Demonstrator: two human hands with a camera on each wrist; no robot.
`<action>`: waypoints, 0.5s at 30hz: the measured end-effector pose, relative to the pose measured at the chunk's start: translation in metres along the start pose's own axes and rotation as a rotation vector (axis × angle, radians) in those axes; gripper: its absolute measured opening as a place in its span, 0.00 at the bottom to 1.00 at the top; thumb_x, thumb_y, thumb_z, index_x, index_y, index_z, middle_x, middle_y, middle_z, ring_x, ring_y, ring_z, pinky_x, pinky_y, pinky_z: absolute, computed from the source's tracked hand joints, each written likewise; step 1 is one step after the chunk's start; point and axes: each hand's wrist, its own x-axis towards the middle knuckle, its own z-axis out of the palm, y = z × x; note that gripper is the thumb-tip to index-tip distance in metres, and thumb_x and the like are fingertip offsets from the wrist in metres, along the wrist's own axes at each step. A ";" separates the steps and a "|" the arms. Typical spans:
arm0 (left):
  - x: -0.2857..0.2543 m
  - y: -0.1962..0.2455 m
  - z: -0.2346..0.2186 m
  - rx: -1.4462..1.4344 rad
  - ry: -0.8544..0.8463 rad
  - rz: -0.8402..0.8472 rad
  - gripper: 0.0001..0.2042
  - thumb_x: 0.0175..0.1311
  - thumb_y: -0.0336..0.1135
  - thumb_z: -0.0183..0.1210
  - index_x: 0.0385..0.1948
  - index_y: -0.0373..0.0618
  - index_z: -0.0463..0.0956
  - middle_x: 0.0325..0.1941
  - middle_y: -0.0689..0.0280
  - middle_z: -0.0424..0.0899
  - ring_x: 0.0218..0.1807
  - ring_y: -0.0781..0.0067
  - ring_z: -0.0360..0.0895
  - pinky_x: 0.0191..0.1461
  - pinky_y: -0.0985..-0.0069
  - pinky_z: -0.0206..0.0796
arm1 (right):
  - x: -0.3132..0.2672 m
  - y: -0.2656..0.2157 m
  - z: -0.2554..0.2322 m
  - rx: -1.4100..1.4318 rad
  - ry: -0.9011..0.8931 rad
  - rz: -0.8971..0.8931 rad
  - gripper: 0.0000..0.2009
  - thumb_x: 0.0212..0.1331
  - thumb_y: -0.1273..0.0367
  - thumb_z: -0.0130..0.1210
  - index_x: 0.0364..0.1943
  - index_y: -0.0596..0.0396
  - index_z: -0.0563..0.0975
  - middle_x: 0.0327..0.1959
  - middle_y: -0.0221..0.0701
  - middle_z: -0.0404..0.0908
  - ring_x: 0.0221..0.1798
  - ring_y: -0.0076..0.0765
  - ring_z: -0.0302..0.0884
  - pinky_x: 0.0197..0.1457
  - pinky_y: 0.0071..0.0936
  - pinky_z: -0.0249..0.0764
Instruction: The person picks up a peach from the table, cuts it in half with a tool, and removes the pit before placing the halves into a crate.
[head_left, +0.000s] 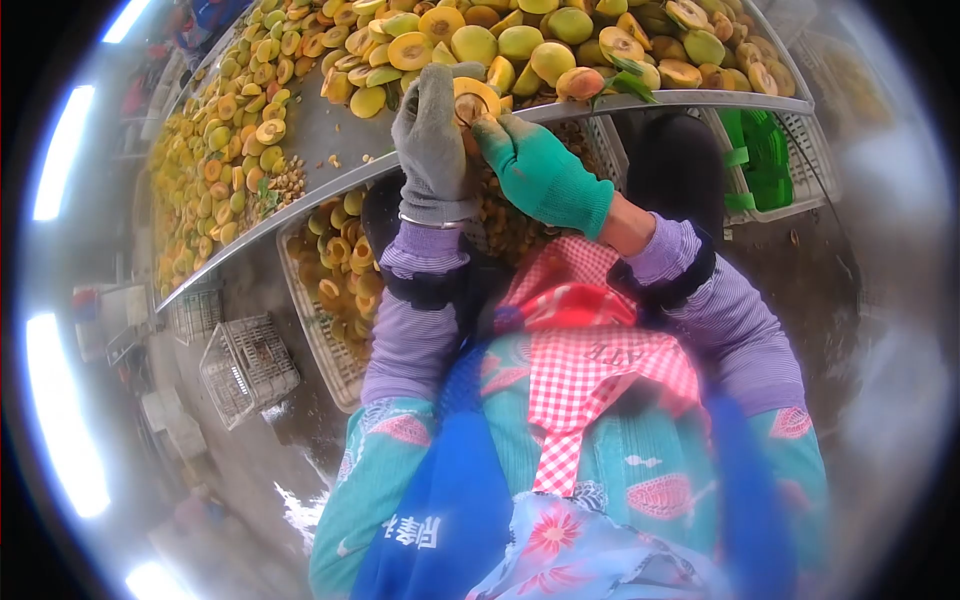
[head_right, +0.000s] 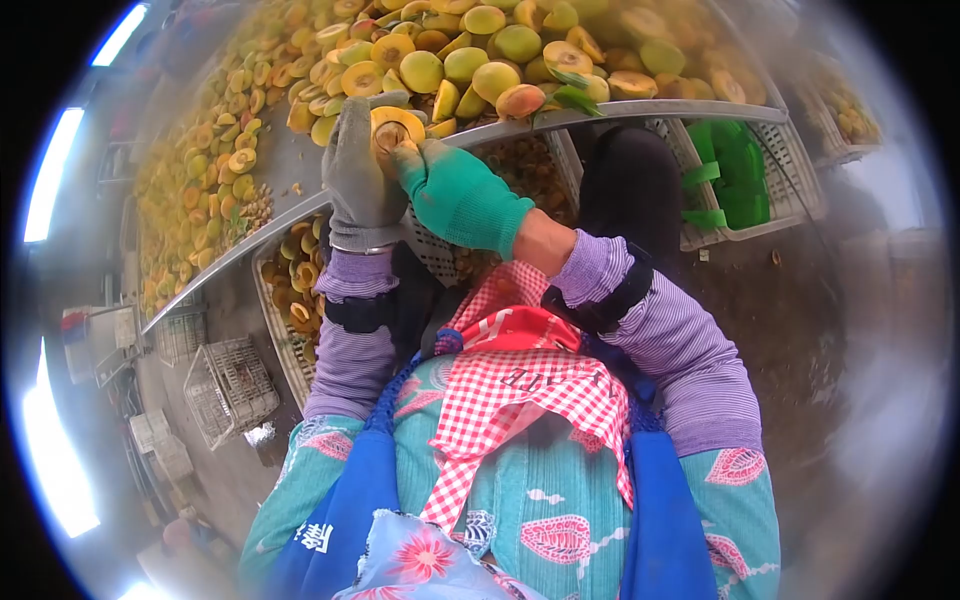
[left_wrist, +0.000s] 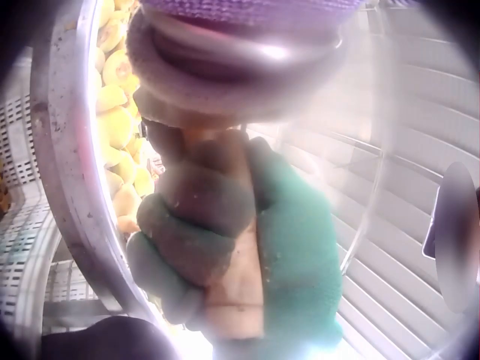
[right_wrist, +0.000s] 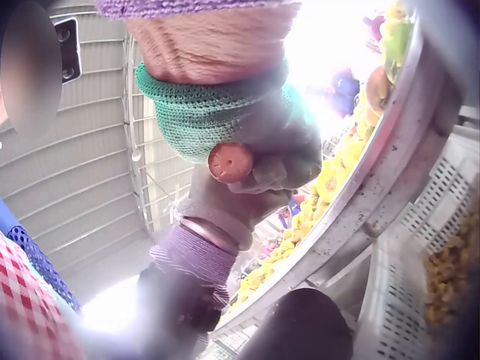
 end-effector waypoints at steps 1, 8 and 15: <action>0.001 0.010 0.002 -0.215 0.033 -0.165 0.10 0.67 0.35 0.56 0.39 0.37 0.79 0.37 0.63 0.83 0.37 0.72 0.79 0.42 0.76 0.72 | 0.001 0.001 0.001 0.013 -0.008 -0.013 0.21 0.72 0.56 0.43 0.37 0.65 0.75 0.26 0.53 0.78 0.32 0.61 0.78 0.35 0.47 0.72; 0.005 0.014 0.001 -0.361 0.005 -0.363 0.14 0.70 0.39 0.53 0.36 0.37 0.82 0.34 0.66 0.81 0.38 0.81 0.75 0.41 0.82 0.68 | -0.015 -0.005 0.021 0.272 0.111 -0.068 0.22 0.73 0.55 0.42 0.36 0.63 0.74 0.20 0.41 0.75 0.23 0.36 0.75 0.28 0.35 0.71; 0.030 0.024 -0.018 -0.188 -0.534 -0.314 0.14 0.72 0.37 0.50 0.38 0.35 0.80 0.36 0.62 0.84 0.36 0.74 0.80 0.39 0.78 0.72 | -0.034 -0.048 0.001 0.674 -0.061 0.480 0.21 0.73 0.52 0.40 0.28 0.50 0.70 0.18 0.23 0.65 0.15 0.20 0.62 0.16 0.21 0.58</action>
